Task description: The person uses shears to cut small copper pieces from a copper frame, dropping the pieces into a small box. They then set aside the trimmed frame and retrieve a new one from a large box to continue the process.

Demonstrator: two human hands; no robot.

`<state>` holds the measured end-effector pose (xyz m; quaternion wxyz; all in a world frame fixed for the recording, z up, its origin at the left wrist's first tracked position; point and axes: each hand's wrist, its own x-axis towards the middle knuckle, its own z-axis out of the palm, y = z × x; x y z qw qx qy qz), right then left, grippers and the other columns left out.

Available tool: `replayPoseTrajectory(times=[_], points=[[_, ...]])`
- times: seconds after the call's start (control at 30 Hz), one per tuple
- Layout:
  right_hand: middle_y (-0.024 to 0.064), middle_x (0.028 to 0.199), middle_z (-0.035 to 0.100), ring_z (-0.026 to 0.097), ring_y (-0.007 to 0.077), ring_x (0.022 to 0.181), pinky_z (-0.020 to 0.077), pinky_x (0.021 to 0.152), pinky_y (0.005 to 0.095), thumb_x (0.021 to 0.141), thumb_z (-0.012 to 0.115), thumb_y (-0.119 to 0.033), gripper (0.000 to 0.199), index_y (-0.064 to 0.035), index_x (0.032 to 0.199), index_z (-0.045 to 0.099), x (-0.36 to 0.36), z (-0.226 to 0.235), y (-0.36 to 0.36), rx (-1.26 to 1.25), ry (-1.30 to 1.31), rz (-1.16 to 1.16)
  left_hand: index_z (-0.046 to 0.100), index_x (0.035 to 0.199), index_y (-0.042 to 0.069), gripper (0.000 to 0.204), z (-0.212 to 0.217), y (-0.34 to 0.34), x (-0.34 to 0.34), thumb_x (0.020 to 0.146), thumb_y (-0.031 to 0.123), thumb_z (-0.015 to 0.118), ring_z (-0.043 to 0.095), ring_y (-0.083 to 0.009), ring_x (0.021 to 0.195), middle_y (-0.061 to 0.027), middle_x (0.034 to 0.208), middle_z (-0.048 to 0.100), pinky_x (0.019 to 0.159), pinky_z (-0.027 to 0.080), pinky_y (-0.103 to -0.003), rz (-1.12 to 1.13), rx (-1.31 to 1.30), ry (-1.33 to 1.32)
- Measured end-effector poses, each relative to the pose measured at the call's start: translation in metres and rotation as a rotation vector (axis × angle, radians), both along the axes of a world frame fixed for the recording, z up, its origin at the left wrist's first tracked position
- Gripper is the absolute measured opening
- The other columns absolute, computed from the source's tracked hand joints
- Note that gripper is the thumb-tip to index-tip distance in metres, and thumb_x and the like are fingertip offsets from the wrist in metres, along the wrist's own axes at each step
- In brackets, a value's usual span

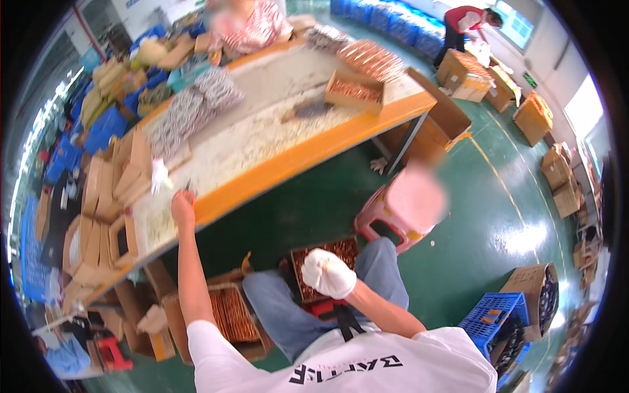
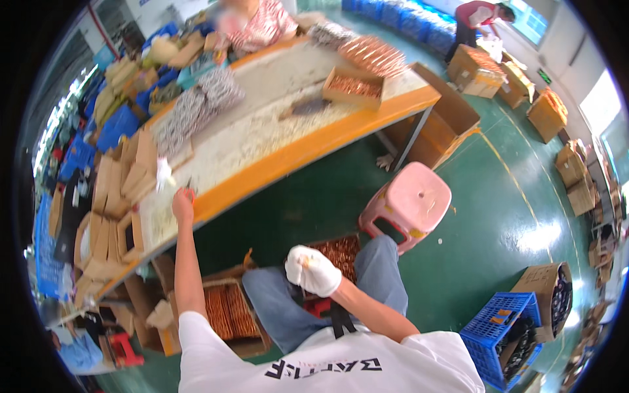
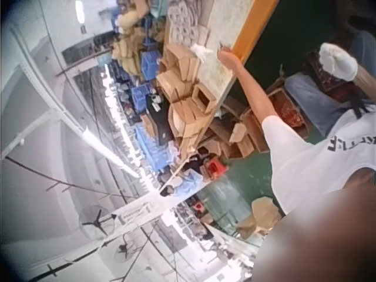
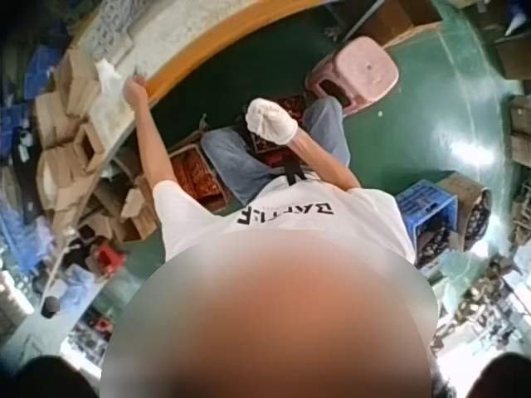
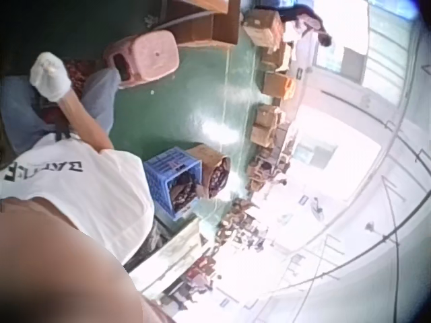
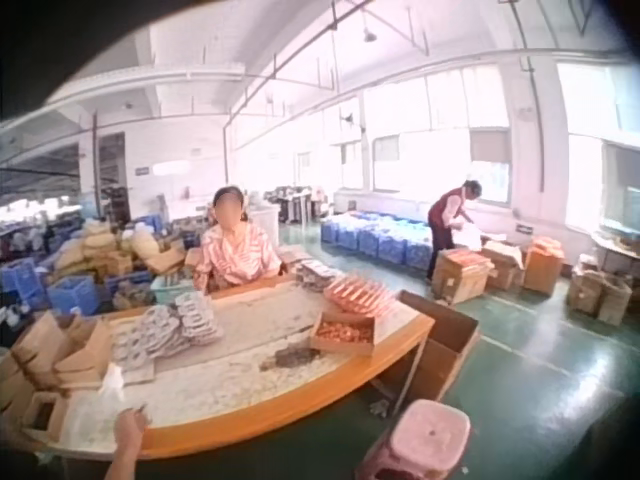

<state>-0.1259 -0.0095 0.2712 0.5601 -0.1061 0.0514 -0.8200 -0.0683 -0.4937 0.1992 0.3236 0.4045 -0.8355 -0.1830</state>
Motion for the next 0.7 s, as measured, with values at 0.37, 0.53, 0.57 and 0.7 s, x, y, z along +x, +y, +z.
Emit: replayPoseTrajectory(times=[0.37,0.53,0.57,0.7], points=[[0.0115,0.12,0.052,0.053,0.0239,0.103,0.0445,0.088,0.035,0.095,0.043,-0.03,0.042,-0.0036,0.127,0.041,-0.019,-0.081,0.002,0.391,-0.229,-0.216,0.055,0.081,0.004,0.013,0.101,0.343,0.009,0.079,0.012,0.065,0.057,-0.0256,0.069,-0.0103,0.075,0.055,0.064,0.047,-0.033,-0.296,0.102,0.103],[0.0096,0.134,0.048,0.05,0.0287,0.113,0.0414,0.095,0.04,0.095,0.04,-0.041,0.051,-0.0103,0.135,0.037,-0.01,-0.128,0.005,0.883,-0.229,-0.105,0.055,0.094,0.002,0.037,0.016,0.464,0.042,0.082,0.036,0.066,0.058,-0.0292,0.075,-0.0122,0.085,0.057,0.067,0.048,-0.037,-0.612,0.135,0.026],[0.0097,0.134,0.048,0.05,0.0294,0.114,0.0414,0.095,0.0406,0.095,0.04,-0.041,0.051,-0.0104,0.135,0.038,-0.005,-0.134,0.008,0.948,-0.227,-0.084,0.055,0.094,0.001,0.036,0.008,0.466,0.048,0.083,0.034,0.064,0.058,-0.0295,0.074,-0.0122,0.084,0.056,0.068,0.048,-0.037,-0.601,0.306,0.005],[0.0125,0.132,0.049,0.052,0.0335,0.111,0.0432,0.093,0.0432,0.095,0.042,-0.041,0.047,-0.0092,0.13,0.044,0.019,-0.164,0.015,0.995,-0.294,0.008,0.053,0.089,0.001,0.027,-0.015,0.474,0.067,0.087,0.028,0.06,0.057,-0.0317,0.073,-0.0155,0.084,0.056,0.065,0.046,-0.039,-0.556,0.496,0.0]])
